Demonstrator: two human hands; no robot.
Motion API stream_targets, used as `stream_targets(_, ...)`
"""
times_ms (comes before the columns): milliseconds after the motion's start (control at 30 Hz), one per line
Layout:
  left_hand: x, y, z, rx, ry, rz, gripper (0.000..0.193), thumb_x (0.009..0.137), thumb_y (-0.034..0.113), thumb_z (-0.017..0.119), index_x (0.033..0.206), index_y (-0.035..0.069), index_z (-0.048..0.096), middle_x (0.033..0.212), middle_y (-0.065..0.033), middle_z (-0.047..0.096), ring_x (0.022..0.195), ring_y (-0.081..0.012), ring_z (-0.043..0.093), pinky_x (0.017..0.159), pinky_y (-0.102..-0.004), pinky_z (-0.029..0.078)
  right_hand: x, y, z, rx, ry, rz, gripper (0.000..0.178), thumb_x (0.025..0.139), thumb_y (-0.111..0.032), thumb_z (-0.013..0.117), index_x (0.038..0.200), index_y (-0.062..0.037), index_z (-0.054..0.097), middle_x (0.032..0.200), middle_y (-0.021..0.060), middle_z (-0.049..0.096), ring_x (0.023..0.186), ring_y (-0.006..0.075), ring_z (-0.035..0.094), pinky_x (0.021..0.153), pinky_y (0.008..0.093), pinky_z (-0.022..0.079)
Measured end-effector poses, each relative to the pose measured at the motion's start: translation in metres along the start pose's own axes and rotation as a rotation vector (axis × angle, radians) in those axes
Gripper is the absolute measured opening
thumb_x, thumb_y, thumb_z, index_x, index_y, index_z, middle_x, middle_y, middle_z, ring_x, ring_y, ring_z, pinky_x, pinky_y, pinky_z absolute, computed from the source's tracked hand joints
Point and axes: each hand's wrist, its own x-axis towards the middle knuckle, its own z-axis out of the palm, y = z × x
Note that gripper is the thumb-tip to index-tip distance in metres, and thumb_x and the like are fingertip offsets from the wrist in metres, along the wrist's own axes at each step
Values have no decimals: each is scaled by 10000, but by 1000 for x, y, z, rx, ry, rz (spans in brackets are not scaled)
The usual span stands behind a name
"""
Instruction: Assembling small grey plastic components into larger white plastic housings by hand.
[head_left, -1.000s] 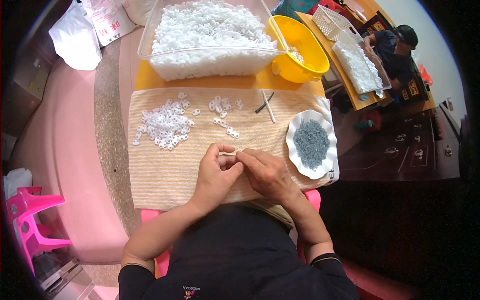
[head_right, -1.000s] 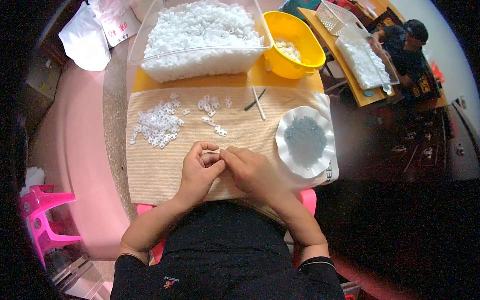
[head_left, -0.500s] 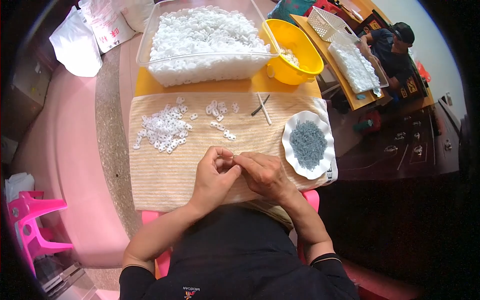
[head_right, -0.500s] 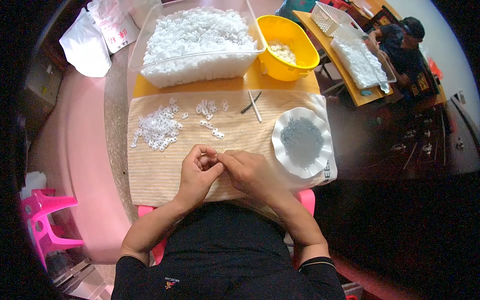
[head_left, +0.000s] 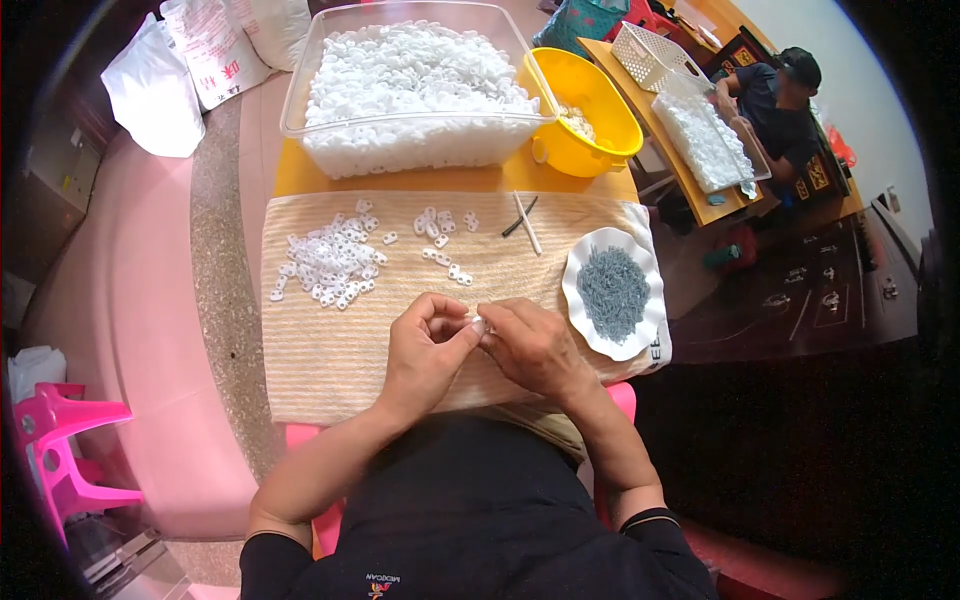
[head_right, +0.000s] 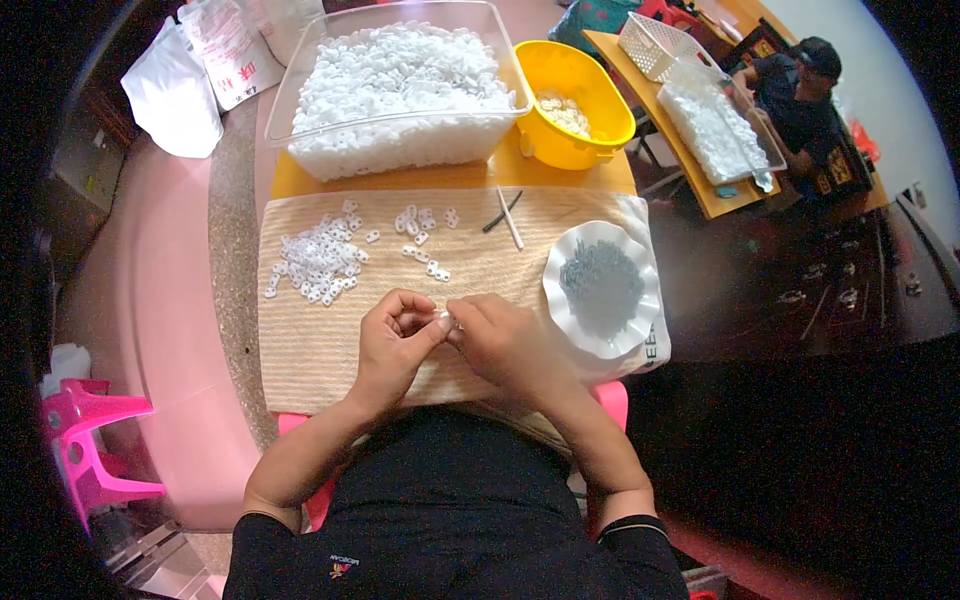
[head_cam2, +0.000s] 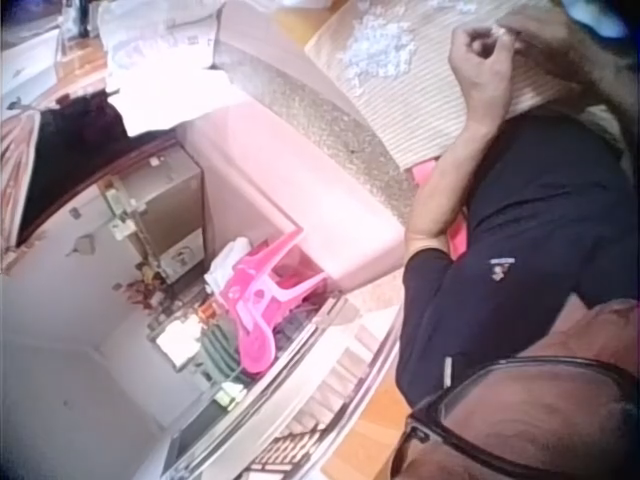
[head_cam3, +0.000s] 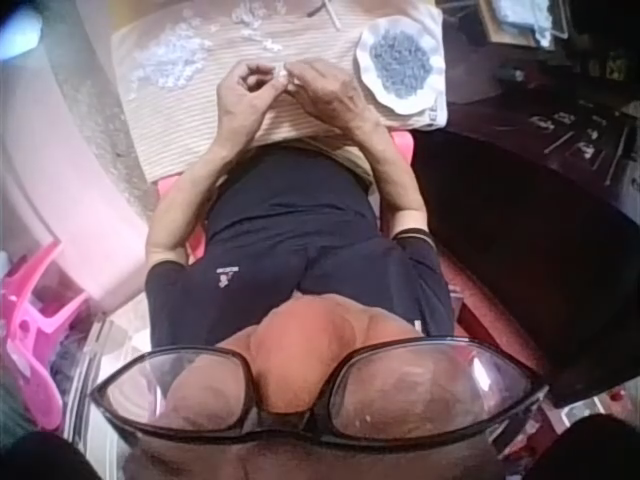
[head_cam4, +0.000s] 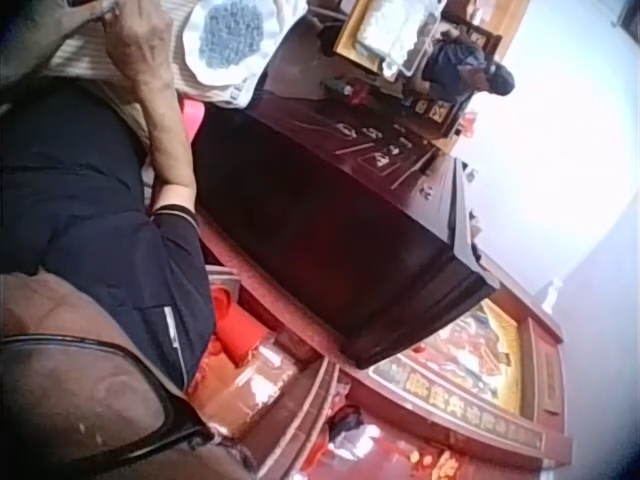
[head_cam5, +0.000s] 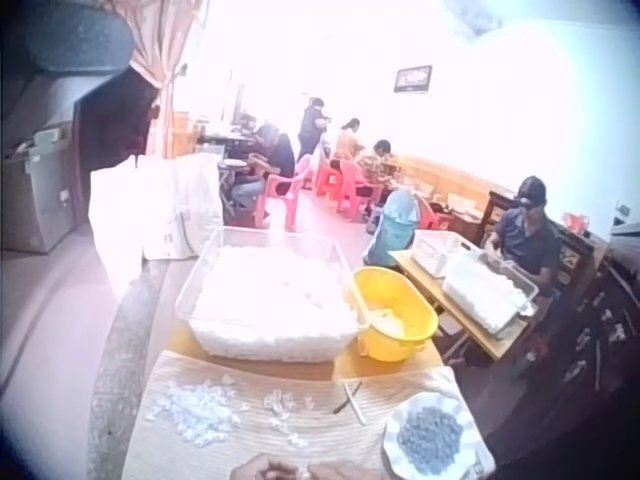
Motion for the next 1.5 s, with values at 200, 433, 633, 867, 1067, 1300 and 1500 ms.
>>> stream_targets(200,-1,-1,1,34,-16,8,152,841,-2,672,940,2,557,824,-36,635,749,-84,622,683,-206,513,-4,3,0,-43,-27,-47,288,736,-68,712,993,-10,596,815,128,632,713,282,638,595,361,520)
stream_targets(433,-3,1,1,75,-41,-15,143,838,9,678,932,5,570,819,-22,633,721,-61,593,656,-194,499,-6,1,1,-22,-42,-52,185,759,-87,632,922,-37,560,737,116,580,657,299,608,547,405,503)
stream_targets(633,-1,5,-1,92,-84,-3,126,840,13,677,920,1,580,818,-29,639,730,-74,605,665,-207,505,-8,2,0,-35,-55,-68,192,762,-86,637,935,-32,574,755,120,594,672,298,617,557,399,513)
stream_targets(867,5,7,-2,-8,-72,-33,76,861,23,655,906,-17,609,823,-40,661,749,-71,619,671,-206,499,-2,6,4,55,21,-42,269,763,-77,724,996,-12,606,831,126,637,712,282,642,604,350,526)
stream_targets(1067,5,9,-3,-46,-73,-27,98,873,42,649,933,-33,635,833,-47,667,757,-78,623,692,-209,504,-1,4,7,103,76,-36,323,746,-51,737,1033,-7,596,885,151,647,742,292,652,623,347,532)
stream_targets(1300,1,11,-3,-58,-80,-58,136,891,67,630,963,-45,661,852,-53,680,765,-76,619,698,-207,502,-2,0,6,174,113,6,281,739,-13,726,995,3,611,856,157,655,714,294,659,598,346,532)
stream_targets(1500,-1,16,-1,-61,-92,-68,155,898,80,624,974,-49,662,870,-72,691,780,-85,630,718,-212,504,-3,-2,4,201,93,67,234,758,-50,719,970,-12,628,846,153,662,735,301,660,630,357,532)
